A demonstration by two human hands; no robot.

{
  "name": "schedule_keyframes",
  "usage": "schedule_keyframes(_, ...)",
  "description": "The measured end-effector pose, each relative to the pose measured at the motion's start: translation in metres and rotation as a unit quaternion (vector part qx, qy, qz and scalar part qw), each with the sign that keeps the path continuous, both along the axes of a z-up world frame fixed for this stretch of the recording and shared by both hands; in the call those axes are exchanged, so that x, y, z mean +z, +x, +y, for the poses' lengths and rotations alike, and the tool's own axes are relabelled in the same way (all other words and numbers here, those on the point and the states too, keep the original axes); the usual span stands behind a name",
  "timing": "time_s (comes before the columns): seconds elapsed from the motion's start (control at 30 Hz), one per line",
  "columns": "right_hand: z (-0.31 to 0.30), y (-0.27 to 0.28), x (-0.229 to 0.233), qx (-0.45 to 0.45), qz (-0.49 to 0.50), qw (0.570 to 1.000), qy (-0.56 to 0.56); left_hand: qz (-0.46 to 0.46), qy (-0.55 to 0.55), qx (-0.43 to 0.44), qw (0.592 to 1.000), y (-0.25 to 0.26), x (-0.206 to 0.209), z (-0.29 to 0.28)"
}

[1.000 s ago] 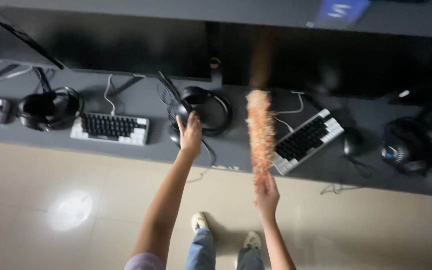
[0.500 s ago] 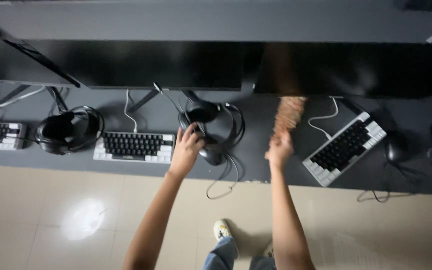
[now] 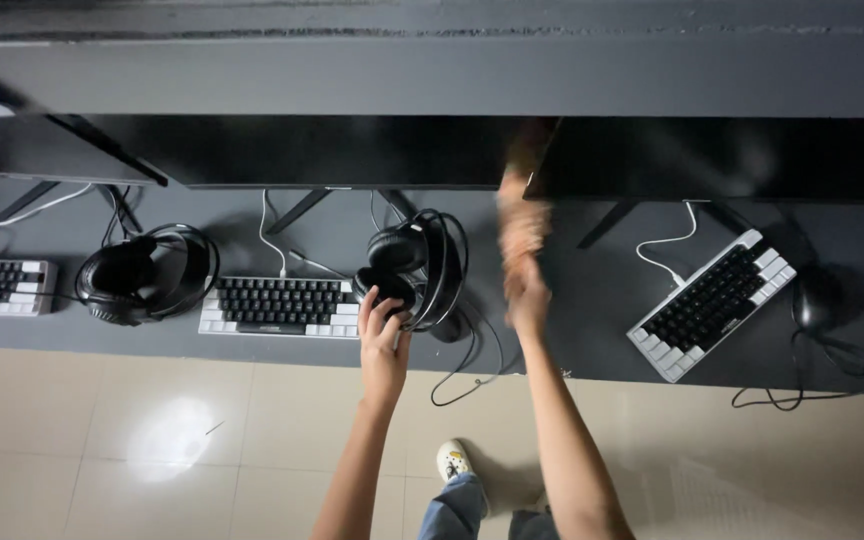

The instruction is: Dusting various computer peripherals including keyboards, mice, and headphones using a handheld duster.

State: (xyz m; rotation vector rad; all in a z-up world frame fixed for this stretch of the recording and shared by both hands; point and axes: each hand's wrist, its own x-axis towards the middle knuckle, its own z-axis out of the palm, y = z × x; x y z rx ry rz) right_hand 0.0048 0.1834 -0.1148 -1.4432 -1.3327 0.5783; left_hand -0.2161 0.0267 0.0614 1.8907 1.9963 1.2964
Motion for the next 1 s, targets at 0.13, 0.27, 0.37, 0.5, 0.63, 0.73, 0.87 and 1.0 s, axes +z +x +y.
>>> schedule_keyframes(0.13, -0.056, 0.042, 0.035, 0.204, -0.026, 0.972, -0.117, -0.005, -0.004, -0.002, 1.0, -0.001, -0.009, -0.001)
schedule_keyframes(0.27, -0.113, 0.1, -0.001, 0.082, -0.003, 0.993, -0.084, -0.01, -0.007, -0.019, 1.0, 0.01, 0.006, -0.006)
schedule_keyframes(0.37, -0.162, 0.111, 0.014, -0.035, 0.092, 0.979, -0.178, 0.0, -0.003, -0.041, 0.999, 0.027, 0.009, -0.008)
schedule_keyframes(0.5, -0.21, 0.137, 0.005, 0.061, -0.054, 0.99, -0.115, 0.013, -0.001, -0.059, 0.998, 0.075, 0.015, -0.005)
schedule_keyframes(0.63, -0.246, 0.152, -0.034, 0.21, 0.033, 0.968, -0.136, 0.021, 0.025, -0.101, 0.994, 0.132, 0.005, 0.005)
schedule_keyframes(0.73, -0.272, 0.159, -0.023, 0.217, 0.084, 0.939, -0.254, 0.07, 0.029, -0.125, 0.989, 0.17, -0.016, 0.017)
schedule_keyframes(0.87, -0.296, 0.178, 0.014, 0.191, 0.066, 0.89, -0.409, 0.135, -0.014, -0.147, 0.98, 0.213, -0.054, 0.033)
schedule_keyframes(1.0, -0.308, 0.221, 0.01, 0.262, -0.01, 0.965, -0.024, 0.155, -0.008, -0.133, 0.979, 0.237, -0.081, 0.045)
